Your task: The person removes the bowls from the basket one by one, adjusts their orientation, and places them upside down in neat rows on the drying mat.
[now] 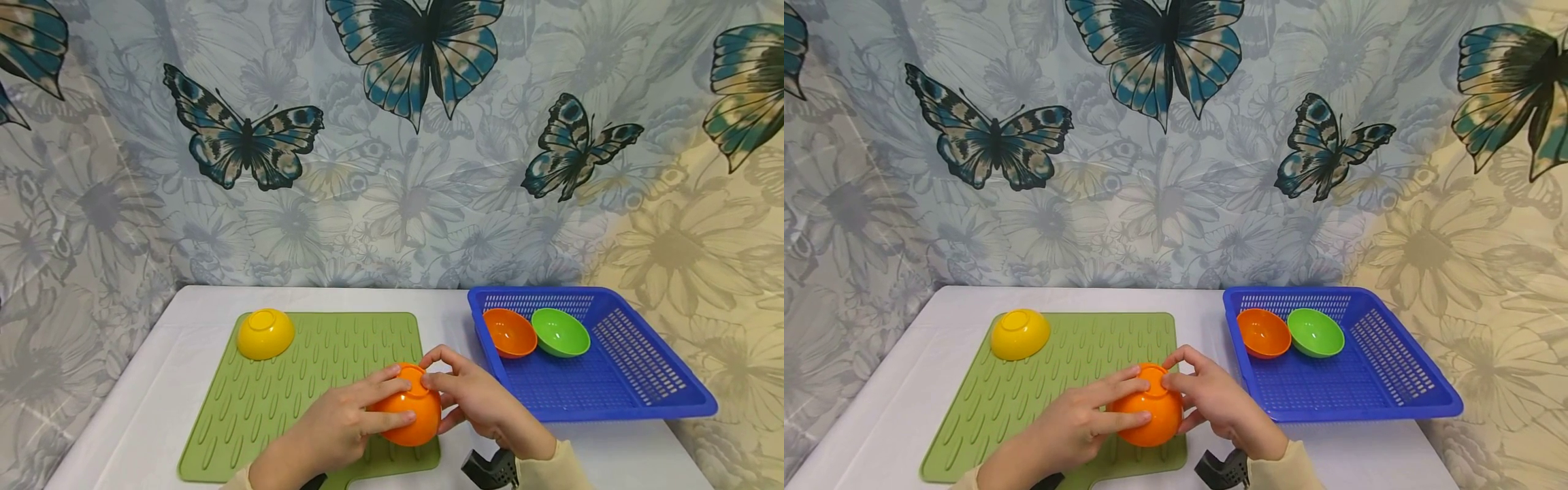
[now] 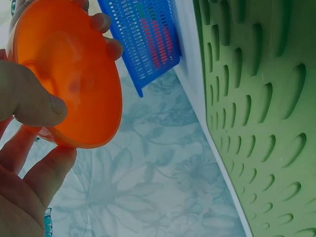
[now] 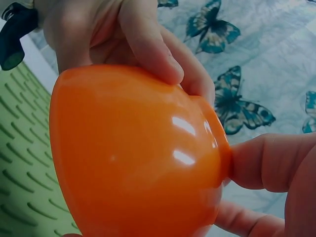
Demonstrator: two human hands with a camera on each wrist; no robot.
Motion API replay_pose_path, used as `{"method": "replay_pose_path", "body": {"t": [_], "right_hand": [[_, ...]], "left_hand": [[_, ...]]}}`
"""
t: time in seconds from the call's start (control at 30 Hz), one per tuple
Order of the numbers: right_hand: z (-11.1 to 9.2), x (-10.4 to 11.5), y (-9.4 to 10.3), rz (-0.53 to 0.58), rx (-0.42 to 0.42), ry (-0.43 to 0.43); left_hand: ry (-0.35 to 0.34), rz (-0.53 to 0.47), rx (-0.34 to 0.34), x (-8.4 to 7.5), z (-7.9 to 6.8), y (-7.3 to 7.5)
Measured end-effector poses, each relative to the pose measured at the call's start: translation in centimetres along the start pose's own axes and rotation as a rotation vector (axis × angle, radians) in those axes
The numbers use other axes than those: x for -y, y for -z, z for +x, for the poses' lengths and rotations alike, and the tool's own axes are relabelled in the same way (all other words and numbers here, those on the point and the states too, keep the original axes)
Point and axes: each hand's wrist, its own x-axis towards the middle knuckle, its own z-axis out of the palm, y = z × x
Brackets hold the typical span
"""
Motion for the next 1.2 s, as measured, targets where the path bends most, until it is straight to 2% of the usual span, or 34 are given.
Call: {"method": "replay_pose_path", "body": {"t": [0.17, 0.23, 0.3, 0.37, 0.5, 0.57, 0.63, 0.8, 1.0, 1.1, 1.2], "right_hand": [[0.1, -0.1, 0.0, 0.003, -0.008, 0.011], [0.2, -0.1, 0.0, -0.006, -0.019, 0.025], [0.3, 0.0, -0.1, -0.03, -0.041, 0.047], [0.4, 0.2, -0.2, -0.065, -0.082, 0.072], [0.5, 0.5, -0.6, -0.138, -0.174, 0.104], [0.6, 0.5, -1.0, -0.165, -0.207, 0.111], [0.7, 0.5, -1.4, -0.193, -0.232, 0.117], [0.8, 0.1, -2.2, -0.233, -0.266, 0.133], [1.0, -0.4, -2.7, -0.238, -0.264, 0.174], [1.2, -0.7, -2.7, -0.341, -0.254, 0.215], [1.5, -1.2, -2.5, -0.502, -0.262, 0.26]], "left_hand": [[0.004, 0.006, 0.007, 0.0, 0.0, 0.0], [0.039, -0.02, 0.035, -0.1, 0.0, 0.2], [0.103, -0.058, 0.087, -0.3, 0.1, 0.4], [0.235, -0.125, 0.17, -0.7, 0.2, 0.8], [0.61, -0.232, 0.309, -1.2, 0.6, 1.3], [0.761, -0.257, 0.327, -1.3, 0.8, 1.3], [0.845, -0.267, 0.314, -1.2, 1.0, 1.1], [0.926, -0.264, 0.248, -1.2, 1.1, 0.4], [0.955, -0.246, 0.202, -0.6, 1.2, 0.2], [0.944, -0.242, 0.187, 0.0, 1.1, 0.1], [0.933, -0.24, 0.172, 0.6, 0.9, -0.1]]}}
